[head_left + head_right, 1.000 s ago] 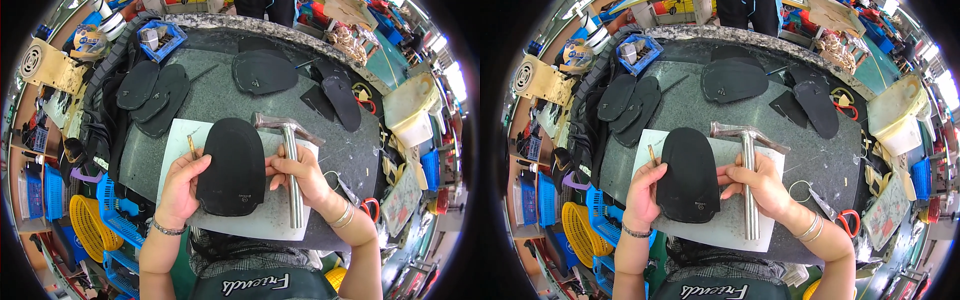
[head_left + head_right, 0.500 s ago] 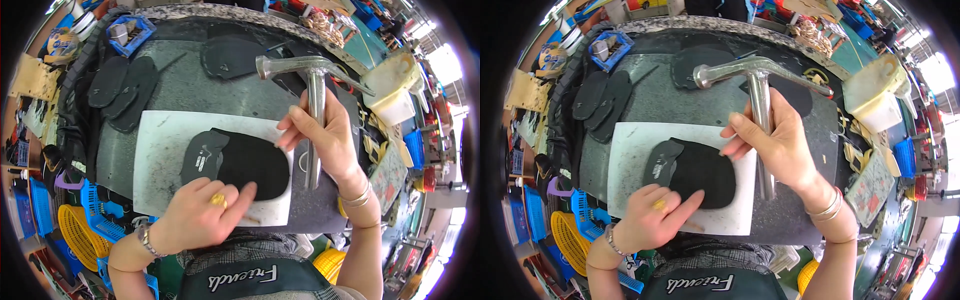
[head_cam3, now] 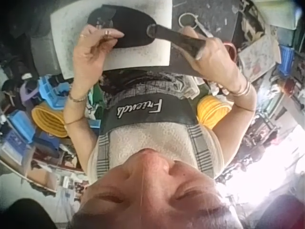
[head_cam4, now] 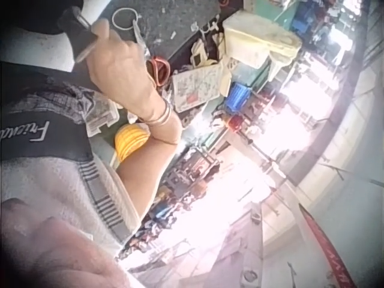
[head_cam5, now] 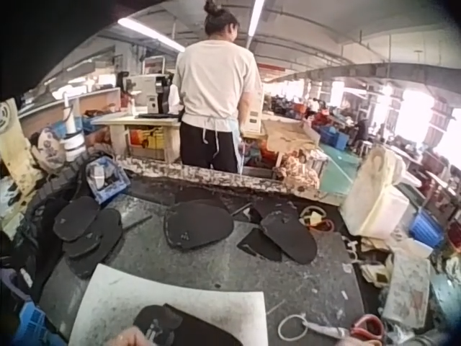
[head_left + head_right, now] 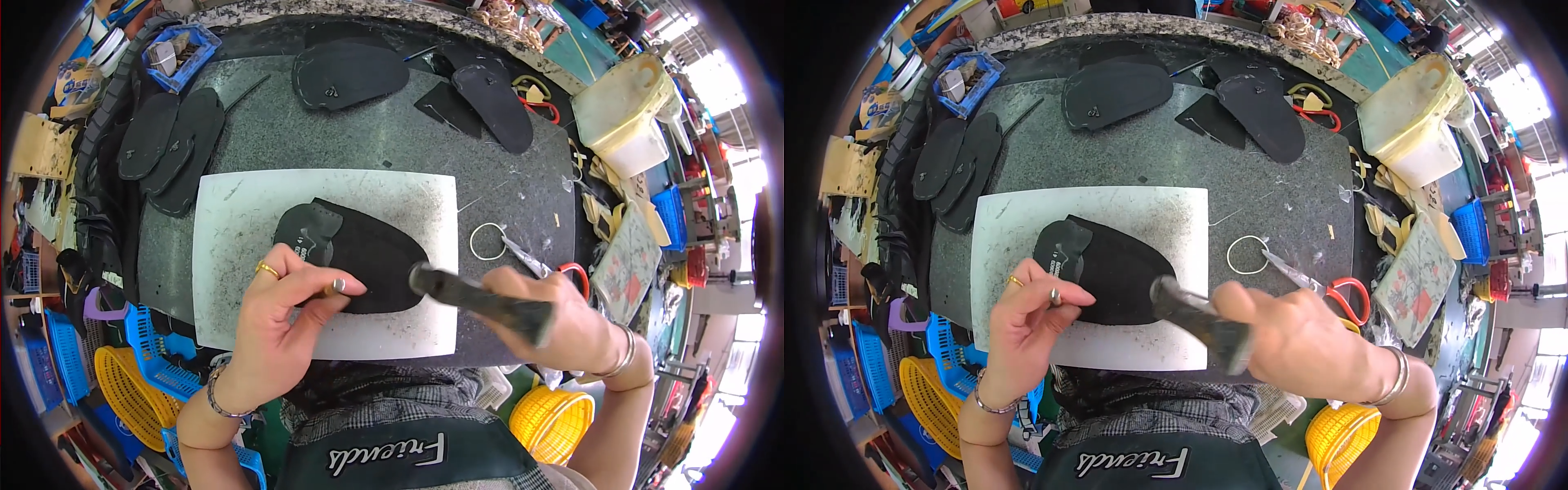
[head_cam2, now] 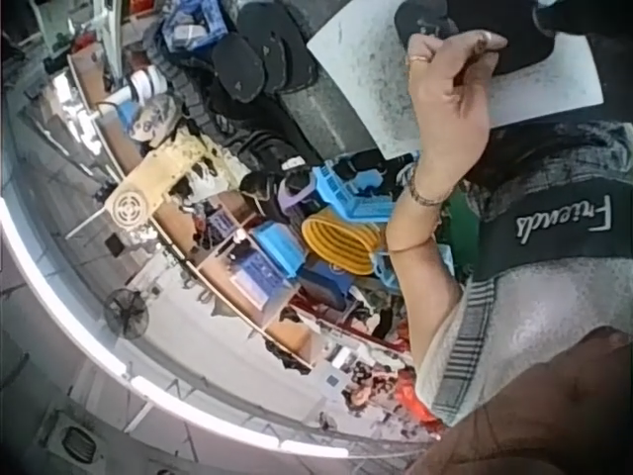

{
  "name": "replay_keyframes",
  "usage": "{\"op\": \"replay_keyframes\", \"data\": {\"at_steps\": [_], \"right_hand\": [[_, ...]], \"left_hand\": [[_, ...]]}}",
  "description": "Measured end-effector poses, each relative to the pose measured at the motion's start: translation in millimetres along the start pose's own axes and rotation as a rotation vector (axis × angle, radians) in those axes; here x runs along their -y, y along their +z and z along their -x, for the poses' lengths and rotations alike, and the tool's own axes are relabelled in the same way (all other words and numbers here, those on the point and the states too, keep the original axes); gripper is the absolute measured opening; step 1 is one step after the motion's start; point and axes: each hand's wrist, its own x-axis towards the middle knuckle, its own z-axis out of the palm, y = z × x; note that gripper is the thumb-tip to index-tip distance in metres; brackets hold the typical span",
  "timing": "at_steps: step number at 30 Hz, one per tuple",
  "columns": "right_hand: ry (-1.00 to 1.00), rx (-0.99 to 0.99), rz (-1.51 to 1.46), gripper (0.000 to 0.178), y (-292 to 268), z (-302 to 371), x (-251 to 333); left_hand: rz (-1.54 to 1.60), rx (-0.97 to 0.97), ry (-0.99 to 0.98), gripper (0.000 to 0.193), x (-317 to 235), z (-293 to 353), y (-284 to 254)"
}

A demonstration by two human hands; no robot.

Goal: Hammering shoe soles and applying glue to components in a factory setting.

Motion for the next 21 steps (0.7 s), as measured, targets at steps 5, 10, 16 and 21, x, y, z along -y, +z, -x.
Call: {"op": "replay_keyframes", "data": {"at_steps": [5,10,16,21], "right_hand": [[0.042,-0.053,-0.016,0.023,5,3,-4],[0.128,-0.048,0.004,0.021,14,3,-8],[0.067,-0.12,-0.055,0.015,13,-1,-10],[-0.064,-0.261,-0.005,0.028,20,-5,-18]], "left_hand": [[0.251,0.01,-0.106,0.018,0,-13,22],[0.369,0.026,-0.227,0.015,6,-18,38],[0.265,0.056,-0.248,0.007,9,-22,38],[0.077,0.187,-0.229,0.011,1,-27,34]]}}
